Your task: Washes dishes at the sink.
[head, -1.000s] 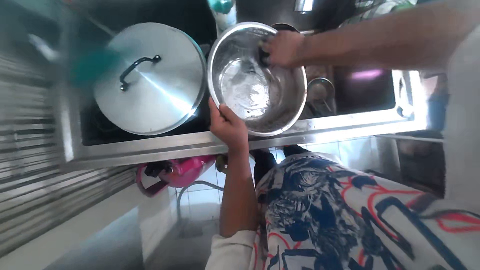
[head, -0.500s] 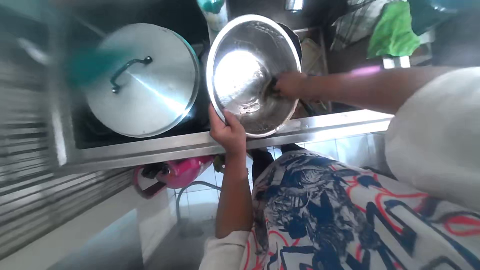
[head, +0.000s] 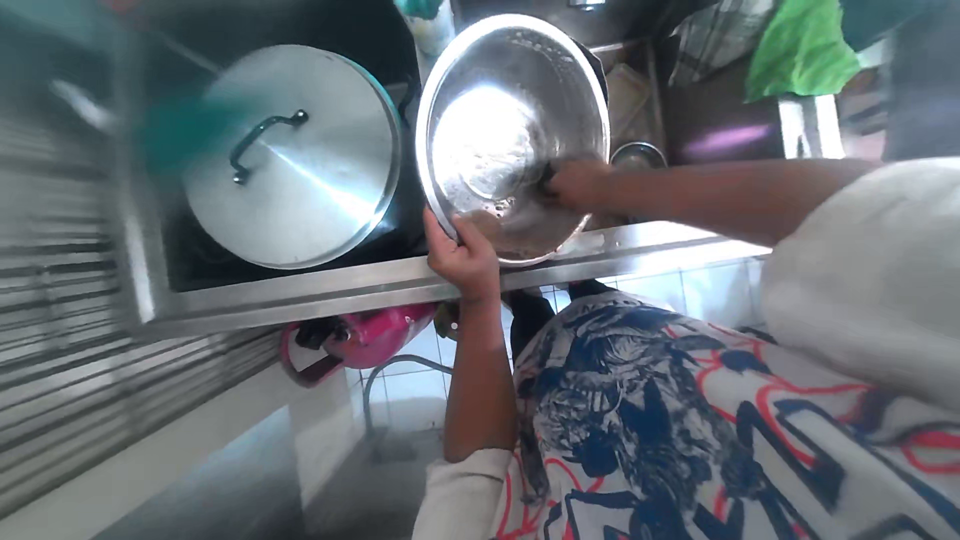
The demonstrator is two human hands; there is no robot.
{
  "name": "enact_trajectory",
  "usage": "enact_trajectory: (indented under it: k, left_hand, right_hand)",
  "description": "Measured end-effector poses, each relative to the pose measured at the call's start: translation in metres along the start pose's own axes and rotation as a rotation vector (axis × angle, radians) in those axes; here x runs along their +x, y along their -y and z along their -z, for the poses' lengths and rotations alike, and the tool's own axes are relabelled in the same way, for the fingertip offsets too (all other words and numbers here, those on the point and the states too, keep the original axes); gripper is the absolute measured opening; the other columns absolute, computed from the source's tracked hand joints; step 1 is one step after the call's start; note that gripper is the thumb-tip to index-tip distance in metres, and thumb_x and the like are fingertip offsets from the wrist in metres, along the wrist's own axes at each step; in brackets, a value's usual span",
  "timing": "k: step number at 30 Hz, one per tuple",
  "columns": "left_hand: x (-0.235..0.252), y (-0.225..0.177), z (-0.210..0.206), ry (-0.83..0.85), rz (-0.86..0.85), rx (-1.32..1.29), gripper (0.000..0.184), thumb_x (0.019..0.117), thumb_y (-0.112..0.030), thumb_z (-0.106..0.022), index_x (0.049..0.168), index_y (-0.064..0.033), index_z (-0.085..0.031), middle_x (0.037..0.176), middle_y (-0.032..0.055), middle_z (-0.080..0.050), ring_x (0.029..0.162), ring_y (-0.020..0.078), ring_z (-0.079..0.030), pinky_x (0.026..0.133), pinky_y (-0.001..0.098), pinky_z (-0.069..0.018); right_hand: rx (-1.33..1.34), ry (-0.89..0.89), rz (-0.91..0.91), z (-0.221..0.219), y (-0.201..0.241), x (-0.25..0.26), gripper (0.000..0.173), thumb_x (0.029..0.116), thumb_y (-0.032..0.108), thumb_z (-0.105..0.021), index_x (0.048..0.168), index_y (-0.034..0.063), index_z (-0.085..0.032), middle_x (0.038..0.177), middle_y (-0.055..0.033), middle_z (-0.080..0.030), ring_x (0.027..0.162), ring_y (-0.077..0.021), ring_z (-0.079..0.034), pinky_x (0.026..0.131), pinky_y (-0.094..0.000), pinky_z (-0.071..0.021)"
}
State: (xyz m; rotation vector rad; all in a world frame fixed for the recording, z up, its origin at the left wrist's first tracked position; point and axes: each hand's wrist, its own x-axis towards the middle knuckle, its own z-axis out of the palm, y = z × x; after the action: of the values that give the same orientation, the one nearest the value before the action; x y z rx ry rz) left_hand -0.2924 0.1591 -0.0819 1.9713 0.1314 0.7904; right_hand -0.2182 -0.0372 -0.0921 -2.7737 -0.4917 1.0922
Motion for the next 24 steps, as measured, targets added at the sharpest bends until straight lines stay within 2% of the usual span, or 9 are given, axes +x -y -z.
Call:
enact_trajectory:
  k: [2, 4, 6, 9, 12, 15, 18, 20, 24]
  left_hand:
    - [0.000, 0.001, -0.006, -0.011, 0.007, -0.031, 0.038, 0.0952, 0.007, -0.054, 0.132, 0.0182, -0.055, 0.116, 0.0226, -0.070, 0.102, 0.0083, -0.070, 0.092, 0.0198, -0.0546]
    - [0.001, 0.002, -0.008, 0.002, 0.019, -0.026, 0.038, 0.0964, 0.005, -0.054, 0.133, 0.0169, -0.055, 0.117, 0.0217, -0.070, 0.103, 0.0084, -0.070, 0.093, 0.0201, -0.0546]
    - [0.001, 0.001, -0.007, 0.030, 0.026, 0.012, 0.036, 0.0983, 0.003, -0.053, 0.132, 0.0156, -0.056, 0.115, 0.0215, -0.071, 0.100, 0.0085, -0.070, 0.090, 0.0207, -0.0555]
    - [0.001, 0.000, -0.006, 0.061, 0.051, 0.030, 0.036, 0.1003, 0.002, -0.053, 0.133, 0.0155, -0.055, 0.115, 0.0214, -0.070, 0.098, 0.0083, -0.070, 0.089, 0.0214, -0.0557]
    - [0.007, -0.001, -0.009, 0.047, 0.050, -0.007, 0.036, 0.0958, 0.007, -0.054, 0.131, 0.0161, -0.057, 0.114, 0.0204, -0.071, 0.099, 0.0064, -0.070, 0.089, 0.0193, -0.0550]
    - [0.010, -0.001, -0.012, 0.090, 0.047, -0.032, 0.040, 0.0956, 0.007, -0.052, 0.134, 0.0164, -0.054, 0.119, 0.0221, -0.070, 0.105, 0.0090, -0.070, 0.094, 0.0214, -0.0544]
    - [0.011, -0.002, -0.010, 0.124, 0.071, -0.011, 0.041, 0.0960, 0.006, -0.052, 0.136, 0.0153, -0.053, 0.119, 0.0215, -0.070, 0.104, 0.0081, -0.070, 0.093, 0.0212, -0.0545]
    - [0.012, -0.004, -0.009, 0.134, 0.071, -0.008, 0.042, 0.0954, 0.006, -0.052, 0.136, 0.0158, -0.053, 0.120, 0.0216, -0.070, 0.105, 0.0077, -0.069, 0.093, 0.0208, -0.0545]
    - [0.011, -0.007, -0.010, 0.108, 0.065, -0.067, 0.042, 0.0941, 0.009, -0.052, 0.135, 0.0159, -0.053, 0.118, 0.0189, -0.071, 0.102, 0.0062, -0.070, 0.091, 0.0205, -0.0558]
  right_hand:
    - [-0.066, 0.022, -0.122, 0.018, -0.007, -0.001, 0.031, 0.0951, 0.012, -0.070, 0.121, -0.0057, -0.067, 0.145, -0.0313, -0.049, 0.133, -0.0522, -0.049, 0.100, -0.0693, -0.0475]
    - [0.059, 0.056, -0.128, 0.014, 0.011, -0.004, 0.032, 0.0972, 0.016, -0.069, 0.118, -0.0083, -0.066, 0.135, -0.0336, -0.056, 0.126, -0.0531, -0.054, 0.096, -0.0712, -0.0480]
    - [0.237, 0.017, 0.058, -0.010, 0.034, 0.000, 0.029, 0.0994, 0.027, -0.067, 0.108, -0.0002, -0.071, 0.110, -0.0259, -0.069, 0.107, -0.0458, -0.066, 0.090, -0.0678, -0.0516]
    - [0.394, -0.014, 0.290, -0.019, 0.058, 0.009, 0.019, 0.0980, 0.019, -0.066, 0.101, 0.0023, -0.075, 0.095, -0.0195, -0.072, 0.095, -0.0395, -0.069, 0.085, -0.0637, -0.0525]
    - [0.156, 0.050, 0.113, -0.016, 0.025, 0.009, 0.023, 0.0949, 0.014, -0.071, 0.113, -0.0006, -0.071, 0.118, -0.0252, -0.067, 0.113, -0.0455, -0.065, 0.092, -0.0671, -0.0521]
    - [-0.066, 0.011, -0.089, 0.015, -0.015, 0.005, 0.021, 0.0961, 0.006, -0.067, 0.112, -0.0074, -0.069, 0.139, -0.0337, -0.052, 0.127, -0.0548, -0.052, 0.093, -0.0718, -0.0480]
    - [-0.260, -0.144, 0.001, 0.049, -0.027, 0.021, 0.020, 0.0944, -0.005, -0.061, 0.113, -0.0101, -0.067, 0.144, -0.0378, -0.046, 0.130, -0.0570, -0.049, 0.099, -0.0687, -0.0465]
    - [-0.321, -0.230, 0.096, 0.064, -0.029, 0.037, 0.030, 0.0943, -0.010, -0.058, 0.124, -0.0096, -0.063, 0.143, -0.0381, -0.047, 0.130, -0.0572, -0.049, 0.100, -0.0679, -0.0455]
    - [-0.261, -0.106, 0.080, 0.046, -0.029, 0.041, 0.026, 0.0913, 0.000, -0.068, 0.115, -0.0097, -0.067, 0.139, -0.0357, -0.051, 0.126, -0.0554, -0.052, 0.094, -0.0697, -0.0478]
